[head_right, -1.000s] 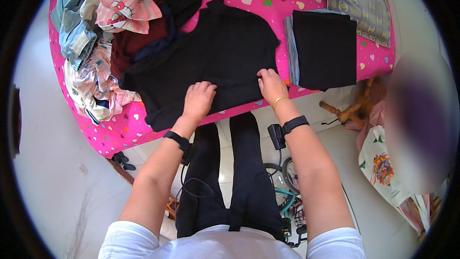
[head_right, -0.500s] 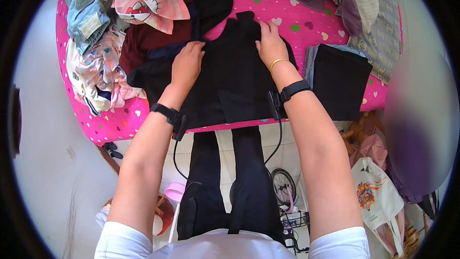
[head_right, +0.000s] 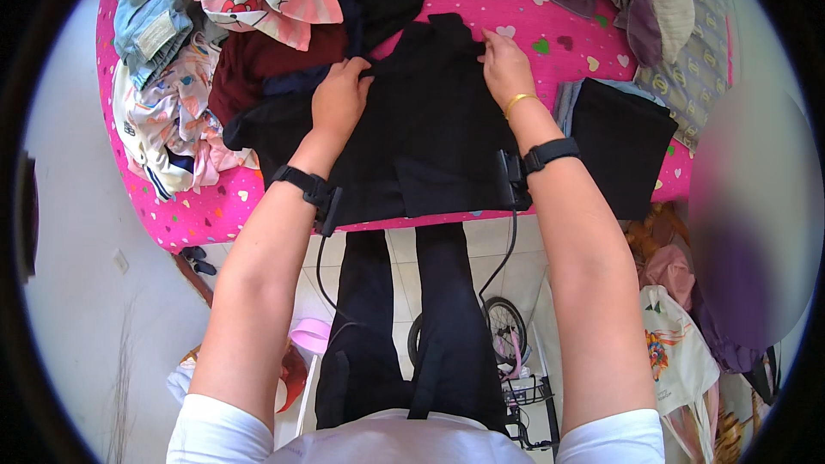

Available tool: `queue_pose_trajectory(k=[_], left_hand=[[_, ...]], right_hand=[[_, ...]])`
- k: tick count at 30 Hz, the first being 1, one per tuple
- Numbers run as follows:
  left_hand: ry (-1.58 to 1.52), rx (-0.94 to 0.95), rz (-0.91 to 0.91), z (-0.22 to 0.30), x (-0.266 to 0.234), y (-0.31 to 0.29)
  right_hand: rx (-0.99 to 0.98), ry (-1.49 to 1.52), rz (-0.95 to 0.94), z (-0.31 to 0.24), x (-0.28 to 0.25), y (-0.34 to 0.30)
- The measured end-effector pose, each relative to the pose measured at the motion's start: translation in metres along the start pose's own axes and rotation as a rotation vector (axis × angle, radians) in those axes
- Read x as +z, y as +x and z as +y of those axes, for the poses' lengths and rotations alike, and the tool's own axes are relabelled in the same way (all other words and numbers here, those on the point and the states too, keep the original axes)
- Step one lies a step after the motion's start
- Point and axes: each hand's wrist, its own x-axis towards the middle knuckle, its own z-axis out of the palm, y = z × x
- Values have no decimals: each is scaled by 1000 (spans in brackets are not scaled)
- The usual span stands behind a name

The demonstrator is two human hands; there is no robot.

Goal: The person picks up and folds a pair of black trousers and then a black shirt on a bed, placing each folded item onto a stack.

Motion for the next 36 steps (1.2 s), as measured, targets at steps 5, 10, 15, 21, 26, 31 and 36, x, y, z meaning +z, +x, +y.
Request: queue_pose_trajectory(k=[5, 10, 15, 21, 26, 31, 36], left_hand=[[-85, 43, 49, 4, -7, -14], [-145, 28, 43, 8, -6, -20], [-206, 63, 32, 14, 3, -18], [-237, 109, 49, 5, -5, -31], [-104, 266, -50, 1, -14, -72], [91, 257, -219, -1, 3, -106], [306, 263, -238, -6, 11, -111]], right_hand=[[-90, 70, -63, 10, -28, -20], [-75, -61, -109, -16, -7, -23], [-164, -320, 36, 3, 8, -5], [-146, 244, -37, 6, -34, -33], [-158, 67, -324, 11, -75, -107], [-165, -132, -266, 39, -61, -140], [-75, -362, -288, 40, -54, -139]])
